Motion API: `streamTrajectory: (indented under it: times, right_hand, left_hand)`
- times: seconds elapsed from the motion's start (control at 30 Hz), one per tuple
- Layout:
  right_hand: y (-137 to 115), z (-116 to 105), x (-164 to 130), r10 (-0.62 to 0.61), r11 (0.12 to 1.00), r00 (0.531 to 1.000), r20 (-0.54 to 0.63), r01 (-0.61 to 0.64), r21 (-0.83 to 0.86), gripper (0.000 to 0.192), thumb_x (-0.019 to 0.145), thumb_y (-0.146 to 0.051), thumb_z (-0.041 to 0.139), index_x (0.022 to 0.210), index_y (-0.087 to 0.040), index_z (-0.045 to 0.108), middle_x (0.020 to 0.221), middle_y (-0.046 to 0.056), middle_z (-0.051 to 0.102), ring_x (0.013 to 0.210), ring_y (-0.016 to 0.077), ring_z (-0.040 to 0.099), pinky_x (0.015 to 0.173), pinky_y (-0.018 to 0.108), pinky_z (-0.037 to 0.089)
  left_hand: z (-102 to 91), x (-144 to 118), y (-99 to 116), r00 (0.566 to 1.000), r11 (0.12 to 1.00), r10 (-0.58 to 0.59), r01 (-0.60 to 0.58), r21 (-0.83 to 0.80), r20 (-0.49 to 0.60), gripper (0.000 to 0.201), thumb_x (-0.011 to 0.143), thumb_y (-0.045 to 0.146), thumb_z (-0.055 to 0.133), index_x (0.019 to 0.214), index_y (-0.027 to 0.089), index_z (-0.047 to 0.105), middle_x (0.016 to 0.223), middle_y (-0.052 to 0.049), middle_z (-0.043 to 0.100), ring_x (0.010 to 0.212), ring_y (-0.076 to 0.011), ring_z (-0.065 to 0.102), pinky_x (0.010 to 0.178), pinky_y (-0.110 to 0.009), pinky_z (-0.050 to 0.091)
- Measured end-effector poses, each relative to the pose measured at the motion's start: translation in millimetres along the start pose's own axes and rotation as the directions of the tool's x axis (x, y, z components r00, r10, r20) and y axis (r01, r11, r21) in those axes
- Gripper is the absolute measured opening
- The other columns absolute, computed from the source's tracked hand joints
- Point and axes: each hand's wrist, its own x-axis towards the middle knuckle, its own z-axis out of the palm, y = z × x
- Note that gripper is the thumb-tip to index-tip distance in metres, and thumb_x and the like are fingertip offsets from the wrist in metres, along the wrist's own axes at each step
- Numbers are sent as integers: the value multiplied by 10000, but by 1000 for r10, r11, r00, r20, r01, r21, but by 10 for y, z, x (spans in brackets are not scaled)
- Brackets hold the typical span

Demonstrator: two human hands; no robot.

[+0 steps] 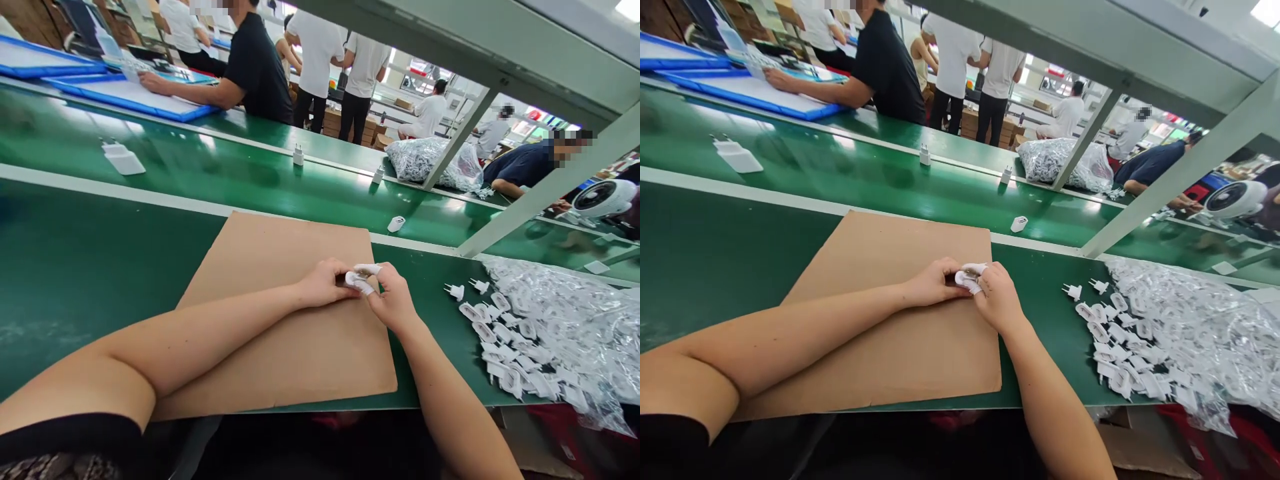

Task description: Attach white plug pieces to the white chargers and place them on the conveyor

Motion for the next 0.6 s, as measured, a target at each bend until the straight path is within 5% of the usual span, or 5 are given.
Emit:
streamTrajectory:
  times: [0.13, 0.33, 0.6]
  right_hand:
    - [-6, 32, 30, -54, 993, 997, 54, 60, -105, 282, 936, -141, 568, 1156, -237, 715, 1067, 78, 759, 976, 253, 670, 816, 387, 576]
    - [-9, 13, 1, -11, 995, 992, -125, -1, -100, 263, 956, -177, 582, 1178, -245, 707, 1005, 58, 746, 943, 234, 676, 835, 380, 570]
    - [-10, 69, 14, -81, 985, 996, -38, 74, -157, 233, 964, -186, 590, 1148, -249, 719, 1002, 60, 755, 903, 235, 664, 783, 380, 574]
  left_hand:
    - [-12, 4, -5, 999, 999, 38, -38, 8, 3, 252, 807, 454, 810, 866, 214, 759, 861, -17, 738, 917, -227, 617, 859, -334, 460]
    - [-44, 12, 27, 1000, 997, -2, 0, 75, 25, 294, 796, 495, 819, 869, 215, 767, 831, -20, 697, 886, -227, 589, 812, -329, 440]
    - [-49, 1, 43, 1000, 999, -2, 2, 44, 3, 236, 773, 423, 851, 867, 229, 755, 914, -25, 744, 980, -255, 636, 903, -363, 484]
